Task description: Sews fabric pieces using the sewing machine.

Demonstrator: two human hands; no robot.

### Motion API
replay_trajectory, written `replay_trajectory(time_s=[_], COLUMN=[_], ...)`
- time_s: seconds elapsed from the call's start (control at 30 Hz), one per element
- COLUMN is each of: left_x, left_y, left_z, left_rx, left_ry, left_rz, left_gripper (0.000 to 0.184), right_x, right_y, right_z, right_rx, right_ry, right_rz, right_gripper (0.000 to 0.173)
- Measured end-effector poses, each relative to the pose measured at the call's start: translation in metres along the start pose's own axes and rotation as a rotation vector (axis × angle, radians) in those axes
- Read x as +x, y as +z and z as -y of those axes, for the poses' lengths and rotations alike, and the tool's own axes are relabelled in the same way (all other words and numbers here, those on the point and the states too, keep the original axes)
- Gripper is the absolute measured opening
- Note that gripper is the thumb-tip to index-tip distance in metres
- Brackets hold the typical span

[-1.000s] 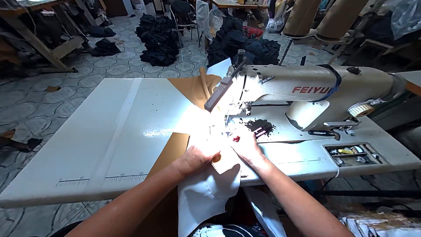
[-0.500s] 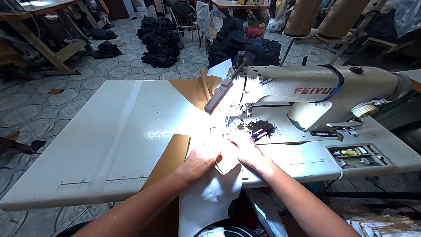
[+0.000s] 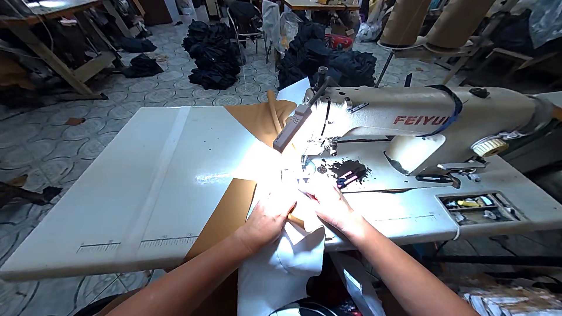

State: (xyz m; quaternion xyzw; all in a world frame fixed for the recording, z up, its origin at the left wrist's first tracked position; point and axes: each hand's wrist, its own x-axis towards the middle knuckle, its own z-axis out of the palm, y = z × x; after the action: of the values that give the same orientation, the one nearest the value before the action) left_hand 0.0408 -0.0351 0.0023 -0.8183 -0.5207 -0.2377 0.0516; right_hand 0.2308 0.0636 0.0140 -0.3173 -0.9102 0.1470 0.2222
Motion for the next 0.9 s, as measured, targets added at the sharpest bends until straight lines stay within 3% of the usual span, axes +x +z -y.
replay_trajectory(time_s=[0.13, 0.27, 0.43, 0.63, 0.9], left_x=[-0.001, 0.009, 0.037, 0.053, 0.063], left_y=[0.001, 0.003, -0.005, 0.005, 0.005], left_z=[-0.007, 0.004, 0.021, 0.038, 0.044], left_rx=[-0.026, -0.088, -0.162, -0.133, -0.148], left_ry=[-0.084, -0.044, -0.045, -0.029, -0.036], left_rz=[0.056, 0.106, 0.342, 0.364, 0.370], left_gripper=[0.038, 0.045, 0.051, 0.048, 0.048], right_x=[0.000, 0.004, 0.020, 0.036, 0.044], right_y=[-0.005, -0.012, -0.024, -0.034, -0.028], right_z=[0.004, 0.005, 0.008, 0.014, 0.004], right_rx=[-0.018, -0.053, -0.156, -0.185, -0.148], right_ry=[0.048, 0.096, 0.232, 0.370, 0.417], right_rz=[0.045, 0.080, 0.169, 0.287, 0.225], right_gripper=[0.028, 0.030, 0.034, 0.043, 0.043])
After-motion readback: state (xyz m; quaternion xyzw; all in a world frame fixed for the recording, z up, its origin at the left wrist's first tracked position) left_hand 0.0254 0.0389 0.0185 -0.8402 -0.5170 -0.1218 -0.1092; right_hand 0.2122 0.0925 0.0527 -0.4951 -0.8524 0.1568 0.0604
